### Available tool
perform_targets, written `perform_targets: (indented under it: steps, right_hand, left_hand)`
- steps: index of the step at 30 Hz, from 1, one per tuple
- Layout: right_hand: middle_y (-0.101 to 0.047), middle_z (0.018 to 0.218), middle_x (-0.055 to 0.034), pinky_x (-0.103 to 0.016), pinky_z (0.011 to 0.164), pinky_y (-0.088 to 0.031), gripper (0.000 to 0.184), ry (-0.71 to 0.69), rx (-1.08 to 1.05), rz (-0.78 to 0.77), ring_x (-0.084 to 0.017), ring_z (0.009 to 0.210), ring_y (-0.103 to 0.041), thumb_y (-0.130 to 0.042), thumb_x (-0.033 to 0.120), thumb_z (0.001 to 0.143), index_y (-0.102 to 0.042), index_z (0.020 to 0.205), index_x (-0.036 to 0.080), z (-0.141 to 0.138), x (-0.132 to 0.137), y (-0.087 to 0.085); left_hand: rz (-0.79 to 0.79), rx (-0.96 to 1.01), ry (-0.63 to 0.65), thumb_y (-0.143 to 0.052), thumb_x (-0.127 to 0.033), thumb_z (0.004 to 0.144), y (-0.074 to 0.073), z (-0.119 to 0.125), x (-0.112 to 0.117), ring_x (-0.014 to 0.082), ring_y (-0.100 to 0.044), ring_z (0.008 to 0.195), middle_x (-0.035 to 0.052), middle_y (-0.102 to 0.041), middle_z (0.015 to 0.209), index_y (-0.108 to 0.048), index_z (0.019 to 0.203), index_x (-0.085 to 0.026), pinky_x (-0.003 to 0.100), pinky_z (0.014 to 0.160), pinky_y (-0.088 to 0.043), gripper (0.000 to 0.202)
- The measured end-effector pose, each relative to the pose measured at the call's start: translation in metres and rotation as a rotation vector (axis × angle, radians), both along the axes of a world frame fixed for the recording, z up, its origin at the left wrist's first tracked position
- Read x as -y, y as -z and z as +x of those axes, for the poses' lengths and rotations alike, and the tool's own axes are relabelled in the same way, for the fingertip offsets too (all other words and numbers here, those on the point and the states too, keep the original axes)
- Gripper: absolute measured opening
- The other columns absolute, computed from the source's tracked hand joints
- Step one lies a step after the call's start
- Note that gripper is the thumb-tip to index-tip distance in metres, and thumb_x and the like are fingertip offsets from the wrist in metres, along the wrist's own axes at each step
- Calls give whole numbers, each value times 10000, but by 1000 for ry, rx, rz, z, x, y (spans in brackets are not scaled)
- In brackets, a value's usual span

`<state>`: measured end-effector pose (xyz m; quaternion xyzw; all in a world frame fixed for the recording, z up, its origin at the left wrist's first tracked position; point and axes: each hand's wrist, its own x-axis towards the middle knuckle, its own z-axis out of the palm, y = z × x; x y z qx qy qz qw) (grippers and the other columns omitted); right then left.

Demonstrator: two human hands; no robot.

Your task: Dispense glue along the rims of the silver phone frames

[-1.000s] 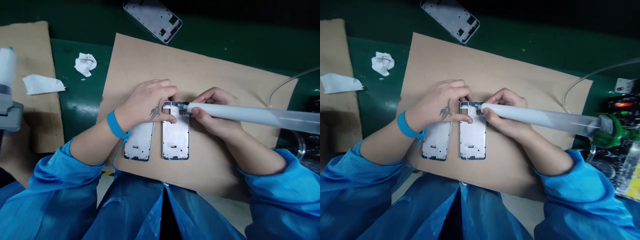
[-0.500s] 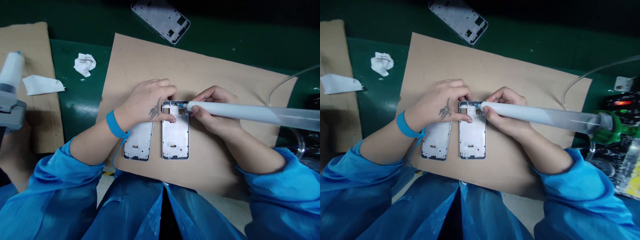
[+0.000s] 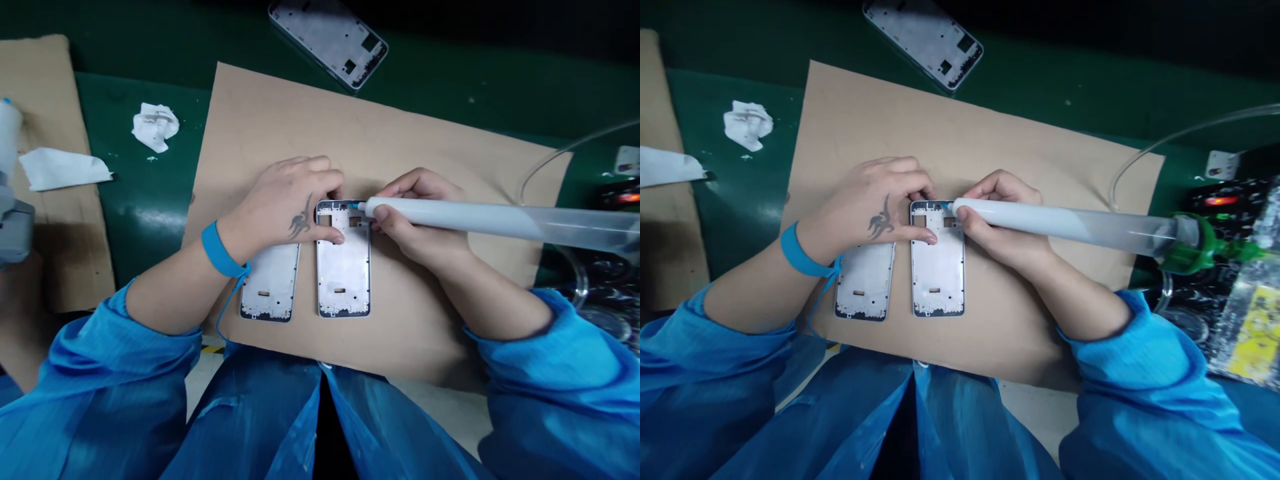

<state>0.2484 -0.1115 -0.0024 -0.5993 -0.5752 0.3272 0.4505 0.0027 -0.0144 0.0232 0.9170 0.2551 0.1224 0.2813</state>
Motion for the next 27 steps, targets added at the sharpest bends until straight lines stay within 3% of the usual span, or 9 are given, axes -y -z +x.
perform_targets:
  steps: [12,19,27]
  right_hand:
    - [-798,753,-27,-360,499,-578,492,21,12,-7,-219,579,-716,-920,766,833,-731,863,312,-4,0,-3]
    - [-823,819,-31,-355,516,-582,413,-3,33,-16,-219,618,-733,-942,688,855,-781,930,316,-1,4,0]
    - [-820,824,-22,-354,536,-579,404,-16,40,-3,-218,627,-734,-964,670,829,-788,921,317,-3,4,-2]
  left_hand:
    - [-6,-4,-4,-890,-814,862,1,-1,2,273,-701,950,67,-749,1096,-737,1064,-219,398,810,-462,647]
    - [-26,-11,-11,-877,-687,942,-2,0,6,303,-730,1038,83,-766,1141,-740,1094,-218,418,859,-480,511]
    - [-33,-28,-8,-882,-693,930,-2,0,5,323,-738,1051,95,-766,1138,-746,1104,-216,423,864,-487,526]
